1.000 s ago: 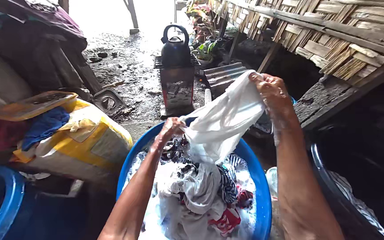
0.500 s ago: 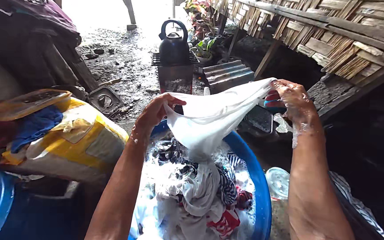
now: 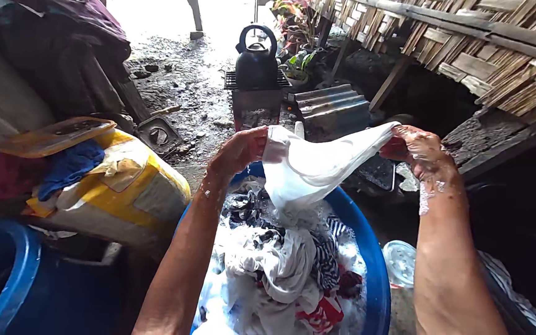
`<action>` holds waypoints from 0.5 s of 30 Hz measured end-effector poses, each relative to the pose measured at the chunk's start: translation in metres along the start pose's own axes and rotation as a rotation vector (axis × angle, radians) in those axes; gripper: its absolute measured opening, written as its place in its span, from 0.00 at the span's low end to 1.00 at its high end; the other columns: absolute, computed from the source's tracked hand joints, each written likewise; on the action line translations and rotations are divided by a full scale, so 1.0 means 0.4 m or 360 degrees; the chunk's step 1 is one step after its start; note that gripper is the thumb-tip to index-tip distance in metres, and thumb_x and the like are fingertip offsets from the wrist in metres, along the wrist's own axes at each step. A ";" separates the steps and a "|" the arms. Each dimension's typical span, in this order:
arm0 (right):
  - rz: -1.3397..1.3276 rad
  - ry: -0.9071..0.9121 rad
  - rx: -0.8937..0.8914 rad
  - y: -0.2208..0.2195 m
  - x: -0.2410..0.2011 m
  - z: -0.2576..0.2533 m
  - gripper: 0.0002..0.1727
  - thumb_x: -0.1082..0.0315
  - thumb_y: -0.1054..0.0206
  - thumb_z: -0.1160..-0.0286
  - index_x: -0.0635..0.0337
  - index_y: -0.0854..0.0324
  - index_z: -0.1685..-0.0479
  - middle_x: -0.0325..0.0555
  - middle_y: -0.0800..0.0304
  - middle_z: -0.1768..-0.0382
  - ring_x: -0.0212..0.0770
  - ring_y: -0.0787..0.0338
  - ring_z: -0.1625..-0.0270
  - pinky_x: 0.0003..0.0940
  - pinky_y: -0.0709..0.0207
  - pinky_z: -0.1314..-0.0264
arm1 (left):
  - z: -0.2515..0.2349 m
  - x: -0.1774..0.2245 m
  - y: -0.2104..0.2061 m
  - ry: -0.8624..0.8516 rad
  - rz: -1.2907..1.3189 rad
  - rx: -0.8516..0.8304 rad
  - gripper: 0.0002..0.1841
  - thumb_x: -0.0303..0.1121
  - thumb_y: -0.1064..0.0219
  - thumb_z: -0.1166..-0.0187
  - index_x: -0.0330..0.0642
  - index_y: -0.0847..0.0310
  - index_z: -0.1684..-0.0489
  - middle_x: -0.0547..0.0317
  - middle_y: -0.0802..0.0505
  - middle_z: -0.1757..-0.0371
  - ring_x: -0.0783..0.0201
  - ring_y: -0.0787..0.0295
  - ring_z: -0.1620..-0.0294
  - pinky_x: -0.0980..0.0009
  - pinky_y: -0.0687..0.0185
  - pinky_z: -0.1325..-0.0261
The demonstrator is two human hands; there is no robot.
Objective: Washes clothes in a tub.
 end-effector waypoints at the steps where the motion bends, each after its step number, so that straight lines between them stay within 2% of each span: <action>1: 0.0010 -0.0001 -0.0004 -0.001 0.001 0.000 0.19 0.51 0.40 0.12 0.55 0.20 0.39 0.37 0.13 0.66 0.31 0.11 0.70 0.29 0.14 0.63 | -0.001 0.000 -0.007 0.0003 0.0030 -0.0003 0.21 0.41 0.58 0.06 0.41 0.18 0.47 0.60 0.06 0.61 0.68 0.07 0.61 0.69 0.10 0.53; 4: 0.0034 0.0004 -0.0006 -0.008 0.004 0.002 0.18 0.51 0.40 0.12 0.55 0.19 0.42 0.35 0.13 0.69 0.29 0.11 0.72 0.26 0.15 0.66 | -0.006 -0.005 -0.019 -0.0005 0.0091 -0.0057 0.22 0.42 0.61 0.05 0.40 0.22 0.37 0.57 0.06 0.56 0.64 0.07 0.58 0.66 0.10 0.50; 6: -0.0006 0.0001 -0.0046 -0.015 -0.001 -0.001 0.16 0.52 0.40 0.12 0.54 0.20 0.43 0.34 0.14 0.69 0.28 0.11 0.71 0.26 0.14 0.64 | -0.011 -0.009 -0.023 -0.0005 0.0032 -0.0100 0.25 0.46 0.65 0.05 0.40 0.26 0.31 0.56 0.07 0.51 0.63 0.07 0.55 0.65 0.10 0.49; 7: -0.0060 -0.0023 -0.0092 -0.021 -0.007 -0.001 0.15 0.53 0.41 0.11 0.54 0.20 0.45 0.34 0.14 0.68 0.29 0.11 0.69 0.28 0.14 0.62 | -0.016 -0.017 -0.022 -0.0006 -0.0059 -0.0085 0.26 0.50 0.64 0.05 0.42 0.28 0.27 0.56 0.07 0.49 0.64 0.07 0.55 0.65 0.10 0.50; 8: -0.0149 -0.0052 -0.0156 -0.029 -0.014 0.000 0.14 0.53 0.43 0.10 0.53 0.21 0.46 0.34 0.15 0.66 0.30 0.11 0.66 0.29 0.14 0.60 | -0.019 -0.033 -0.018 -0.0015 -0.0188 -0.0037 0.26 0.52 0.59 0.06 0.46 0.29 0.25 0.56 0.08 0.48 0.65 0.08 0.54 0.66 0.11 0.50; 9: -0.0263 -0.0080 -0.0218 -0.041 -0.022 0.004 0.14 0.53 0.45 0.10 0.52 0.21 0.47 0.34 0.14 0.65 0.31 0.11 0.65 0.30 0.13 0.59 | -0.019 -0.064 -0.007 -0.0053 -0.0346 0.0017 0.25 0.53 0.50 0.09 0.50 0.31 0.21 0.55 0.09 0.47 0.64 0.10 0.55 0.65 0.13 0.51; 10: -0.0388 -0.0098 -0.0300 -0.055 -0.033 0.016 0.15 0.53 0.47 0.09 0.51 0.20 0.46 0.35 0.11 0.63 0.32 0.09 0.63 0.30 0.13 0.57 | -0.020 -0.107 0.012 -0.0101 -0.0545 0.0082 0.29 0.55 0.38 0.16 0.55 0.33 0.18 0.52 0.09 0.44 0.60 0.10 0.53 0.61 0.13 0.51; 11: -0.0474 -0.0091 -0.0411 -0.073 -0.044 0.030 0.16 0.52 0.50 0.07 0.51 0.20 0.46 0.34 0.10 0.63 0.31 0.09 0.62 0.30 0.12 0.56 | -0.021 -0.136 0.017 -0.0121 -0.0804 0.0161 0.35 0.54 0.30 0.23 0.54 0.35 0.17 0.47 0.10 0.40 0.55 0.10 0.50 0.55 0.14 0.48; 13: -0.0462 -0.0057 -0.0606 -0.121 -0.068 0.066 0.19 0.51 0.57 0.06 0.49 0.22 0.47 0.32 0.10 0.65 0.28 0.11 0.66 0.26 0.15 0.61 | -0.042 -0.141 -0.028 0.0040 -0.1391 0.0257 0.46 0.51 0.18 0.35 0.39 0.37 0.19 0.32 0.19 0.30 0.37 0.14 0.42 0.39 0.18 0.43; 15: -0.0364 -0.0025 -0.0804 -0.167 -0.079 0.102 0.21 0.51 0.59 0.05 0.49 0.21 0.48 0.32 0.11 0.67 0.26 0.12 0.67 0.25 0.16 0.64 | -0.054 -0.135 -0.096 0.0236 -0.1723 0.0218 0.49 0.49 0.15 0.38 0.38 0.37 0.17 0.30 0.30 0.18 0.30 0.23 0.29 0.33 0.25 0.33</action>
Point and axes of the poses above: each hand's wrist, its own z-axis away from the middle knuckle, its own y-axis out of the back of the hand, x = y × z, the point moved 1 cm from there along -z, towards the middle knuckle
